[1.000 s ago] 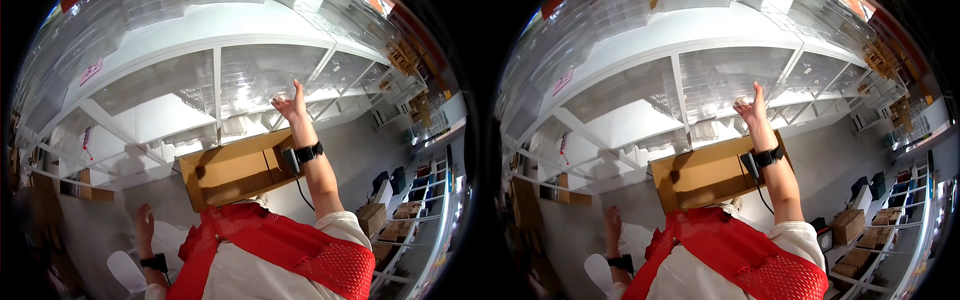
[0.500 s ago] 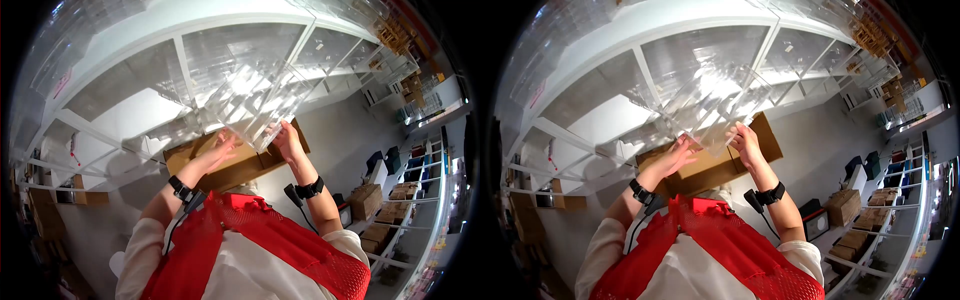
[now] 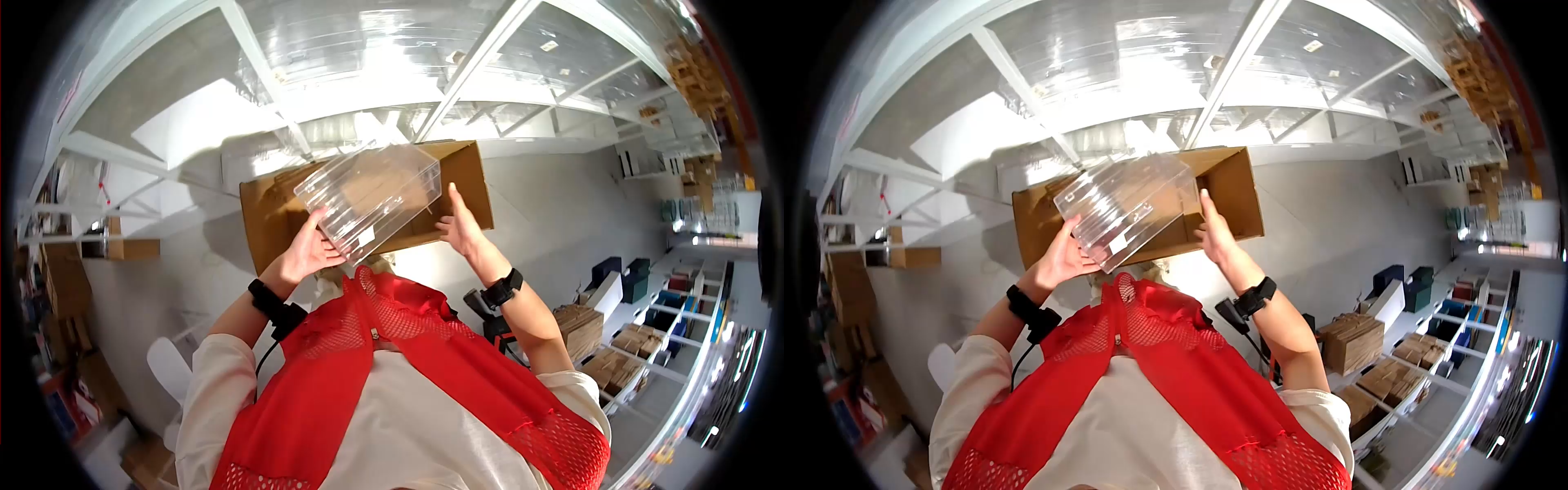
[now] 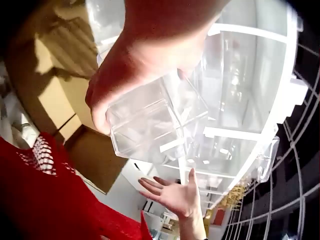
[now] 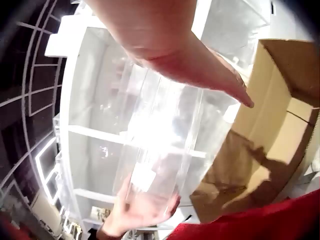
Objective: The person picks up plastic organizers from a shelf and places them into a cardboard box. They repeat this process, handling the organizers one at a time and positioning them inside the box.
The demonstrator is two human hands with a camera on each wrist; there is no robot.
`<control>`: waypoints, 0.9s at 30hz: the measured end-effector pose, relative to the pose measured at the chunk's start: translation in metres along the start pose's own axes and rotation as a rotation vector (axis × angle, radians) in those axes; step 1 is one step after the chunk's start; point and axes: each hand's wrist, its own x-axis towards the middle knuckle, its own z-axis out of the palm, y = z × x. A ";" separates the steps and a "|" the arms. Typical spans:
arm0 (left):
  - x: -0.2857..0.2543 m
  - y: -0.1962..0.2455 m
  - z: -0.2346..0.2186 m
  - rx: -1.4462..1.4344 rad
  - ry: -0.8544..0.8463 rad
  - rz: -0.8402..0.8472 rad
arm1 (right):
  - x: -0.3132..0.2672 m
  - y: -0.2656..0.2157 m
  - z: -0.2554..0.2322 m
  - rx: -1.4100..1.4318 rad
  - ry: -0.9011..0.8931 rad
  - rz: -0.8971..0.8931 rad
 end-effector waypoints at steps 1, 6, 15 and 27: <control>-0.001 -0.007 -0.007 0.012 -0.015 -0.049 | 0.013 -0.001 -0.013 -0.012 0.046 0.046; -0.002 -0.059 -0.038 -0.094 0.096 -0.121 | 0.066 0.003 -0.020 -0.330 -0.252 0.320; -0.025 -0.095 -0.090 0.019 0.067 -0.066 | 0.050 0.002 0.060 -0.554 -0.636 0.493; -0.053 -0.052 -0.200 0.008 0.496 0.399 | 0.114 0.095 0.125 0.003 -0.524 0.581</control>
